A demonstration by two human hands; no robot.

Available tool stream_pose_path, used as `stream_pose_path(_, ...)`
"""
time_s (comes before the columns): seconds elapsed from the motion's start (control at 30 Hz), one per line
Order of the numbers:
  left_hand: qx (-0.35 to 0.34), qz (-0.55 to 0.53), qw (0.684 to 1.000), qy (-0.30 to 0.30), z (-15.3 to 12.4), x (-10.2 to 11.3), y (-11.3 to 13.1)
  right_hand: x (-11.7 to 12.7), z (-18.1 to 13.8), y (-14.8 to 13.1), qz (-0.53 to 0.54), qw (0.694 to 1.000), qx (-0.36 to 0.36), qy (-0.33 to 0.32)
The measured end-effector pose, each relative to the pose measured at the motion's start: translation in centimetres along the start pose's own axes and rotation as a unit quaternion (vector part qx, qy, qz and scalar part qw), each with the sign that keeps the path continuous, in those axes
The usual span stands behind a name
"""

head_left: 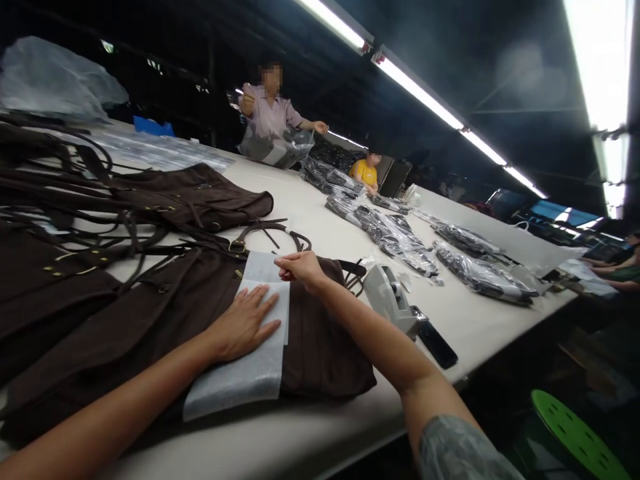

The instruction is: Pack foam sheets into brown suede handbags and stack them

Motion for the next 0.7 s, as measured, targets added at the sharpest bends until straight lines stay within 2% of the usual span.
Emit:
stream_pose_path(0.1, 0.002, -0.012, 1.000, 0.006, -0.1, 0.1, 0.0, -1.2, 1.4, 2.1, 0.010, 0.999, -0.039, 0.013)
stream_pose_path(0.3, 0.008, -0.028, 1.000, 0.007, 0.0, 0.1, 0.0, -0.9, 1.8, 5.8, -0.015, 0.997, -0.075, 0.030)
stream_pose_path(0.6, 0.019, -0.045, 0.999, 0.003, -0.2, 0.3, 0.0, -1.0, 1.4, 7.0, -0.050, 0.996, -0.067, 0.024)
stream_pose_path(0.7, 0.018, -0.044, 0.999, 0.005, -0.1, 0.2, 0.0, -0.9, 1.8, 7.2, -0.125, 0.992, -0.028, 0.003)
Point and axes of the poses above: each hand's wrist, its own z-axis towards the middle knuckle, its own x-axis out of the back of the hand, y = z × x, the point moved 8 cm from there along z, towards the middle knuckle, and after that the axes turned 5 degrees about y, right-handed, at the moved point
